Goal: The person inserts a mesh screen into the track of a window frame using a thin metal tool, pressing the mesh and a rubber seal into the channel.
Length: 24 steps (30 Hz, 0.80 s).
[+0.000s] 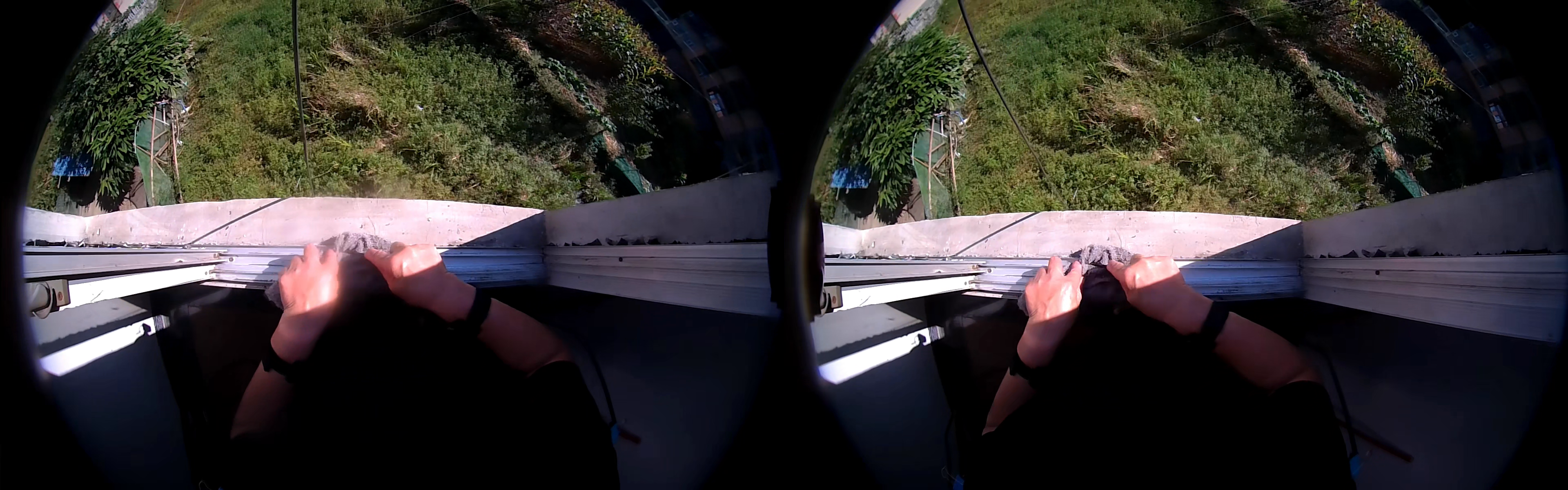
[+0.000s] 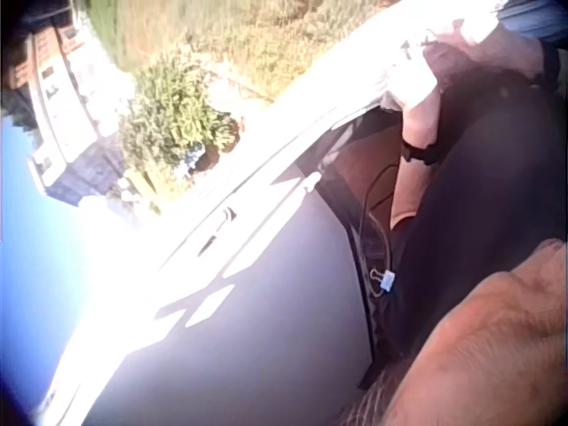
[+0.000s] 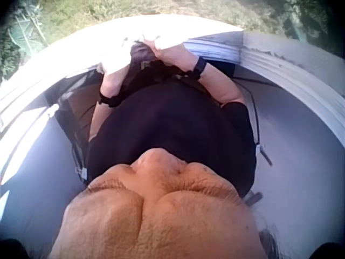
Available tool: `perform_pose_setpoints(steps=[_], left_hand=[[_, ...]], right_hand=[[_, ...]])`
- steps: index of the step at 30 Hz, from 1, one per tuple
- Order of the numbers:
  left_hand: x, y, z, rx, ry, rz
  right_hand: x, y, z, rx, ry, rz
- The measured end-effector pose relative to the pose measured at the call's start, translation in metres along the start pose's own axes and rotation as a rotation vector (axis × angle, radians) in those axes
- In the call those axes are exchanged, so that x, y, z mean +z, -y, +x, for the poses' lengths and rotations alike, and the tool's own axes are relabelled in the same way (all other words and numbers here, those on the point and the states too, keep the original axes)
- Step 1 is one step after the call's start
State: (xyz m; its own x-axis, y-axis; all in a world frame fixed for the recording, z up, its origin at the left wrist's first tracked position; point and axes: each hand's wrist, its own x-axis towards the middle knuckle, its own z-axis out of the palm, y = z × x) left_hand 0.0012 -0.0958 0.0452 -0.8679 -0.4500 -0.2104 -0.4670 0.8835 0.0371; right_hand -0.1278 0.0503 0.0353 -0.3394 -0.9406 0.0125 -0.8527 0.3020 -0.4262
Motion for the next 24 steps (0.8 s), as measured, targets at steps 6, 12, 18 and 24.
perform_pose_setpoints(steps=[6,12,18,24], left_hand=[[0.007,-0.05,0.01,0.127,-0.276,-0.069],[0.015,-0.1,0.025,0.469,-0.147,-0.055],[0.012,-0.164,0.037,0.631,-0.019,-0.121],[-0.013,-0.216,0.042,0.678,0.134,-0.135]], right_hand=[[-0.022,-0.03,-0.033,0.03,-0.071,-0.039],[-0.068,-0.052,-0.063,0.209,0.12,-0.088],[-0.094,-0.078,-0.106,0.371,0.145,-0.188],[-0.101,-0.091,-0.147,0.556,0.104,-0.327]])
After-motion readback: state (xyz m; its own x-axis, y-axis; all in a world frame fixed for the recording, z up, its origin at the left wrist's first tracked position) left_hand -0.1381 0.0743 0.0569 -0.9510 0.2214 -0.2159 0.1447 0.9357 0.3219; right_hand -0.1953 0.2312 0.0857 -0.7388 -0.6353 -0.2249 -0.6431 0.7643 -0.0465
